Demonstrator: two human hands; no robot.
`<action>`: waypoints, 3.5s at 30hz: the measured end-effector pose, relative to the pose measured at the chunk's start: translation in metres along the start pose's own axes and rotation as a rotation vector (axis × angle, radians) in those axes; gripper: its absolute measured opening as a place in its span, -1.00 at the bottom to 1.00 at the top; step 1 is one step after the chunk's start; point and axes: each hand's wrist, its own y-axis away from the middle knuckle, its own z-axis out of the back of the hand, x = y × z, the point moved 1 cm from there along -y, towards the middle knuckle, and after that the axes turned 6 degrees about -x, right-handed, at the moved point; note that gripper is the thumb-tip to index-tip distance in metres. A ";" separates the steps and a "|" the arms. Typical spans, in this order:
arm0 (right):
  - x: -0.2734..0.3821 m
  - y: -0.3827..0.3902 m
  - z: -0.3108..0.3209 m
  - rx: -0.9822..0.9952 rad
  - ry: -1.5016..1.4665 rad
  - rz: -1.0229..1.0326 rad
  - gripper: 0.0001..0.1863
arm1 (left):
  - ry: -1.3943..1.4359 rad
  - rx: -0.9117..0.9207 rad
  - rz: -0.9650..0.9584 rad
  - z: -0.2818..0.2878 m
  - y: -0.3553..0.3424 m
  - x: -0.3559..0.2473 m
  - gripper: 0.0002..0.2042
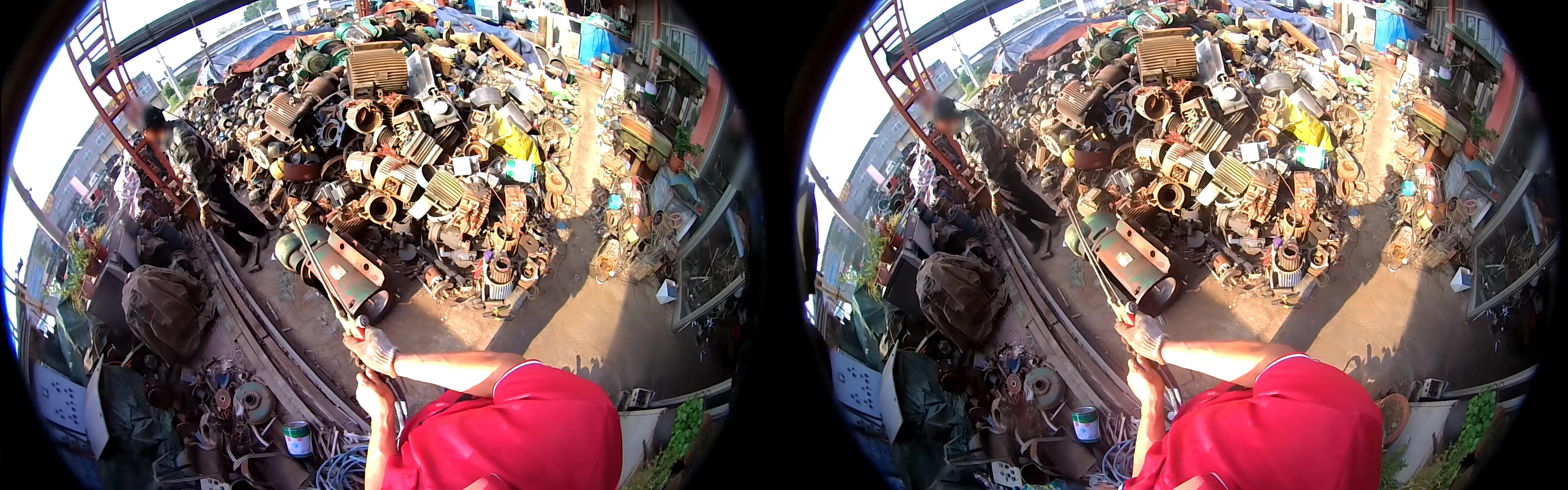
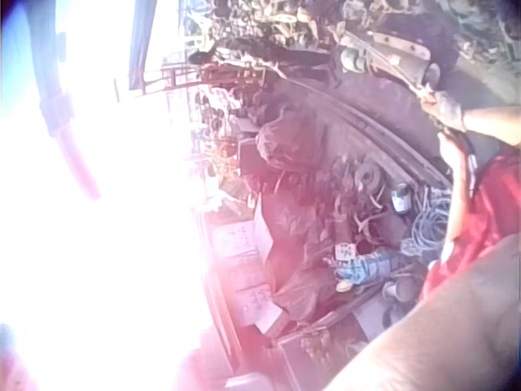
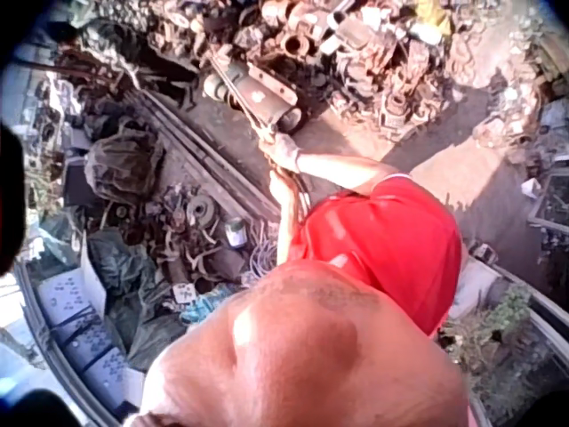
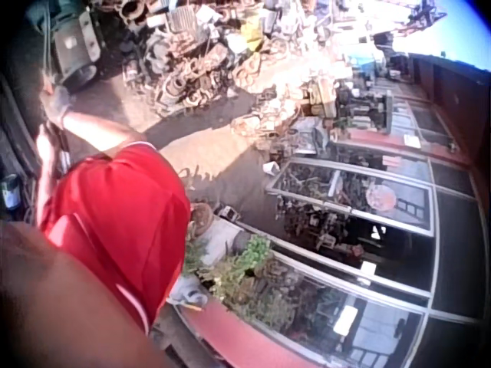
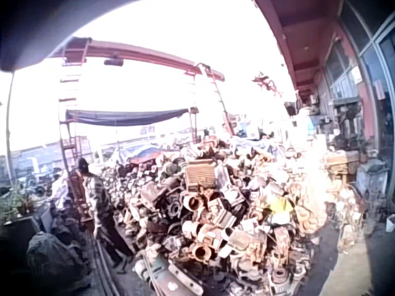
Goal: The person picks up a large cylindrical metal part from a scrap pile, wipes it with a cloth, and positions it upright. They then connect a torch to a gas cylinder, light it, and apply the flame to the metal part to cut or heat it.
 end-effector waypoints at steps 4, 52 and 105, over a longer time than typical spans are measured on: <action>-0.008 -0.027 0.017 -0.011 0.175 0.149 -0.72 | 0.742 0.343 0.605 0.014 -0.004 0.015 -0.55; -0.111 0.143 -0.154 0.810 0.841 0.203 -0.63 | 0.715 -0.866 0.585 0.363 -0.003 0.240 -0.45; -0.122 0.058 -0.102 0.422 0.424 0.040 -0.78 | 0.625 -0.442 1.331 0.099 0.290 0.337 -0.78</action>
